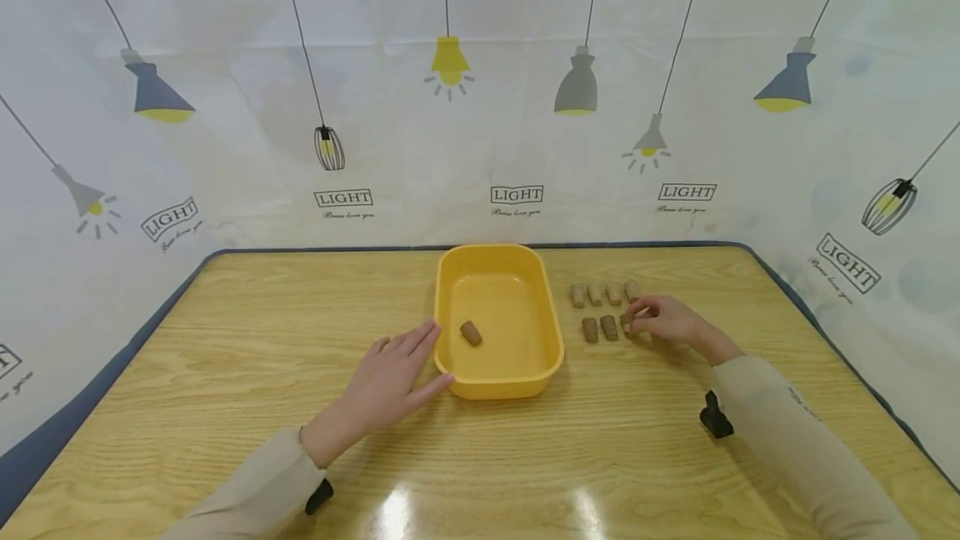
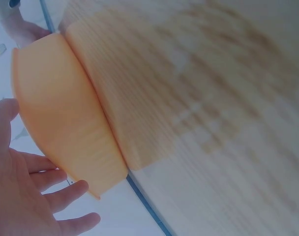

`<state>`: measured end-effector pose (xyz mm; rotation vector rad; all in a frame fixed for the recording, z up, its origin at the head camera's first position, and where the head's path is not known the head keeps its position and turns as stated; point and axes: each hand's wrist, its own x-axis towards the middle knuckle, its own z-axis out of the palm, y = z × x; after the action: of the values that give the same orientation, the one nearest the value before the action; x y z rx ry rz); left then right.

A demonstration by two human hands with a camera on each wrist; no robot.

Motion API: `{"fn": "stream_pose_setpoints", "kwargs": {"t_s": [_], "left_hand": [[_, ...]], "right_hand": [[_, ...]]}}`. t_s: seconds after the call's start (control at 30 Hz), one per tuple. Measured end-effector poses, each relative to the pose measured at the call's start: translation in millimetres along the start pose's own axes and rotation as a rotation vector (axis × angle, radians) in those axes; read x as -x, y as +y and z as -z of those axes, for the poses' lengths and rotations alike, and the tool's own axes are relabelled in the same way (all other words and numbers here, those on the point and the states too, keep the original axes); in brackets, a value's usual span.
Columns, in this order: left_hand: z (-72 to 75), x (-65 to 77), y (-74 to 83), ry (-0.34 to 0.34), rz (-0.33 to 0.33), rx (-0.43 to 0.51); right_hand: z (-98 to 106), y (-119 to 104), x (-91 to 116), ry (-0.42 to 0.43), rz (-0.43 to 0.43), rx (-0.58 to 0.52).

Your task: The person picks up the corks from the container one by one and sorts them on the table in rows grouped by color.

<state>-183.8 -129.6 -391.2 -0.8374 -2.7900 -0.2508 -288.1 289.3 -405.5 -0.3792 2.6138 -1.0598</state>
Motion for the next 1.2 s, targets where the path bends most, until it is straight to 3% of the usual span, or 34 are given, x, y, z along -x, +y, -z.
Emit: {"fn": "stream_pose_setpoints", "kwargs": {"t_s": [0.37, 0.73, 1.0, 1.2], "left_hand": [[0.5, 0.4, -0.1, 0.0, -0.006, 0.011], [-0.7, 0.5, -0.9, -0.005, -0.006, 0.008], [-1.1, 0.4, -1.3, 0.002, -0.006, 0.006], [-0.8, 0.5, -0.9, 0.013, -0.006, 0.008]], "right_hand": [[0.9, -0.2, -0.7, -0.029, -0.054, -0.054], [5.8, -4.8, 2.4, -0.038, -0.051, -0.008], [23.0, -26.6, -0.4, -0.001, -0.001, 0.061], [31.6, -57.3, -13.4, -0.005, 0.07, 0.084]]}}
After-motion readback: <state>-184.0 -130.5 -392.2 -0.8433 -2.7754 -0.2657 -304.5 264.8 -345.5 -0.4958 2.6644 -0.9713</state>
